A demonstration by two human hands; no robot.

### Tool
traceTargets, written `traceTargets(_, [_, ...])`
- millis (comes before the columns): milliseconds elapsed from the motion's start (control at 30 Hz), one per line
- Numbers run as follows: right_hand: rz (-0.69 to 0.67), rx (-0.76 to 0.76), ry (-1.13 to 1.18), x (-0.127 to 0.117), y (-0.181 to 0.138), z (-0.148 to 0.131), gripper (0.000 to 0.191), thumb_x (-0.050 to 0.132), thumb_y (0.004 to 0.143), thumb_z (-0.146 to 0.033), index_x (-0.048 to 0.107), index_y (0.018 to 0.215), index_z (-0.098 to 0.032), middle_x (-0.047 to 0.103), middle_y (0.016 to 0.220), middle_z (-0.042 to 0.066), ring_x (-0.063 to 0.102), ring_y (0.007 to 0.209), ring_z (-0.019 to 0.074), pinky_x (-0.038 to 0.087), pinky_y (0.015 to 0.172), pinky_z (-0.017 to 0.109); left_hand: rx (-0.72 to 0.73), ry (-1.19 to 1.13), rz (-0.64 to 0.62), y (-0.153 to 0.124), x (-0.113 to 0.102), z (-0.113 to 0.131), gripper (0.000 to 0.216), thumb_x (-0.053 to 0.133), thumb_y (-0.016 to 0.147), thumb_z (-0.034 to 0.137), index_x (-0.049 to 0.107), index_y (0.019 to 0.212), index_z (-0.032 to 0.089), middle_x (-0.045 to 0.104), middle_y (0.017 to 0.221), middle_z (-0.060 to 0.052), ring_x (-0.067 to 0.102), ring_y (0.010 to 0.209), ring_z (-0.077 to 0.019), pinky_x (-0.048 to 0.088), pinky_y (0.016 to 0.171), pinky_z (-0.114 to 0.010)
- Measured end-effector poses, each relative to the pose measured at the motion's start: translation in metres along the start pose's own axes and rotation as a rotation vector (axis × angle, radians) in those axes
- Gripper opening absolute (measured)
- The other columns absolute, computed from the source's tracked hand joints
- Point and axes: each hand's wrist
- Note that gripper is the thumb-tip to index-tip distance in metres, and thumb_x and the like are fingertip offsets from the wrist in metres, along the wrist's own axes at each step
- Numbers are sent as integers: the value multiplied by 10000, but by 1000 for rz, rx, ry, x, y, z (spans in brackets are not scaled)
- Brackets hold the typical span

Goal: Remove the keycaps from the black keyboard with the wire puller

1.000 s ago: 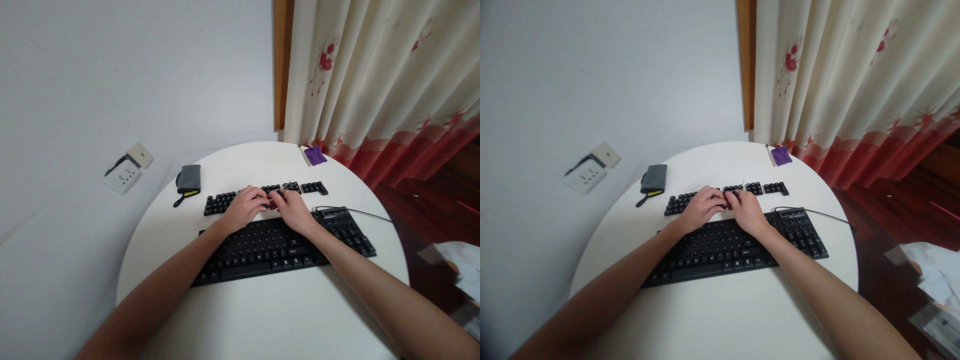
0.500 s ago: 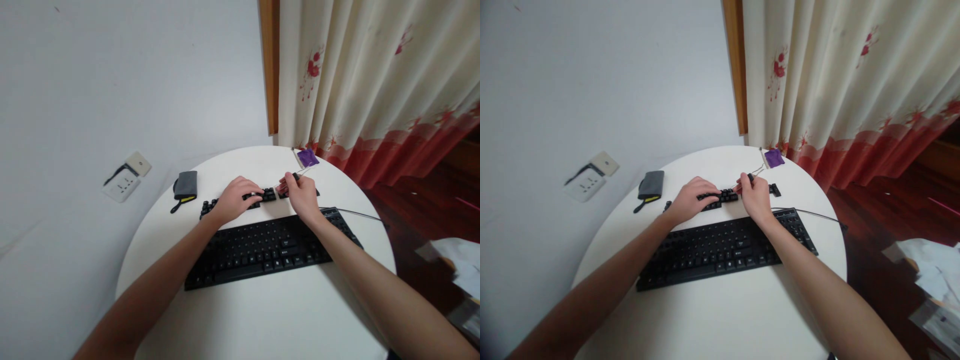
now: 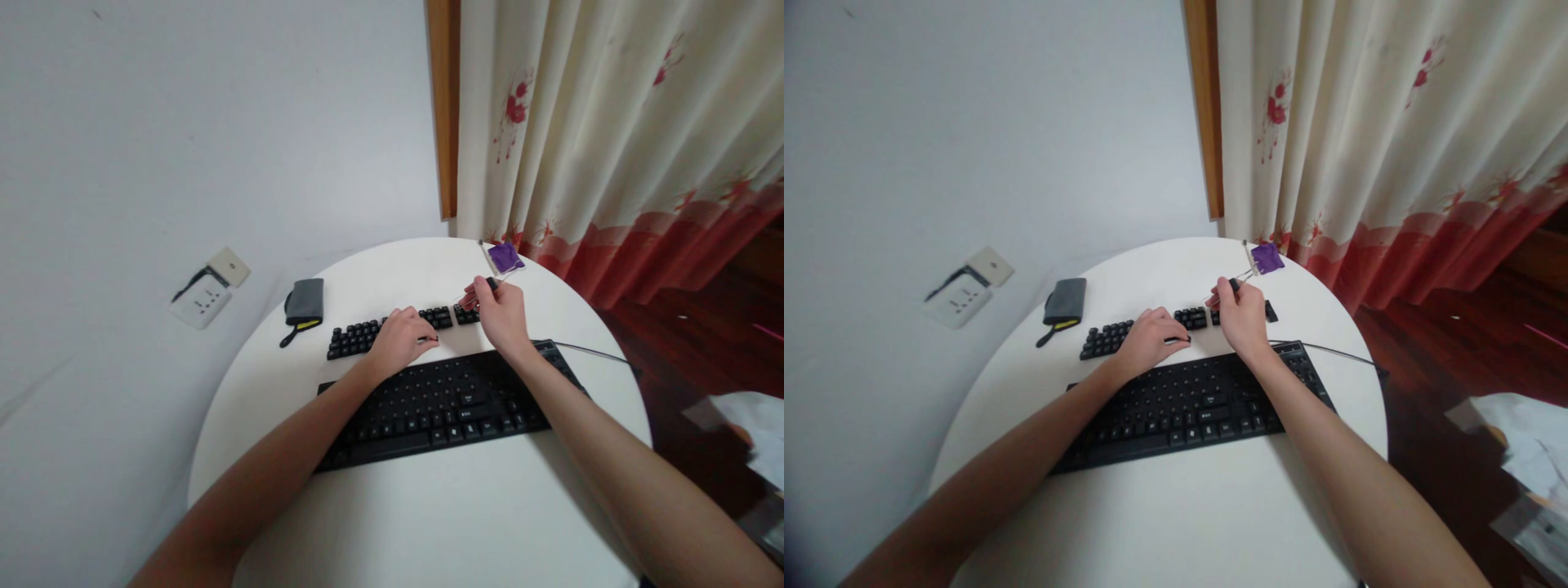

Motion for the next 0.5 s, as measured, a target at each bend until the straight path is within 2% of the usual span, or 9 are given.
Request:
traceTargets(233, [9, -19, 14, 1, -1, 2, 410, 506, 931, -482, 677, 782, -140, 738, 689, 95, 673, 589, 183, 499, 600, 293, -113, -5, 91, -1, 2, 3, 102, 766, 806, 317, 722, 801, 225, 668, 1135, -41, 523, 1042, -266, 426, 892, -437])
traceTargets(300, [7, -22, 12, 1, -1, 2, 408, 507, 932, -479, 674, 777, -141, 734, 680, 94, 672, 588, 184, 495, 591, 290, -151, 11, 108, -1, 2, 6, 159, 794, 769, 301, 707, 880, 228, 645, 1173, -47, 506, 1077, -282, 416, 907, -453])
traceTargets(400, [0, -20, 2, 1, -2, 3, 405, 508, 932, -477, 675, 776, -142, 729, 665, 90, 669, 587, 186, 494, 587, 291, -196, 36, 124, 0, 2, 10, 374, 815, 735, 286, 667, 1076, 246, 611, 1240, -54, 479, 1134, -307, 395, 915, -468])
traceTargets(500, [-14, -13, -4, 2, -2, 4, 406, 505, 932, -476, 677, 781, -141, 730, 666, 90, 671, 590, 189, 495, 588, 294, -212, 36, 124, 0, 2, 10, 463, 806, 740, 282, 634, 1169, 264, 594, 1260, -59, 471, 1153, -313, 380, 922, -467])
Point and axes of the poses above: each hand's wrist, its own y-axis towards the middle knuckle, its own x-axis out of the palm, z = x × y
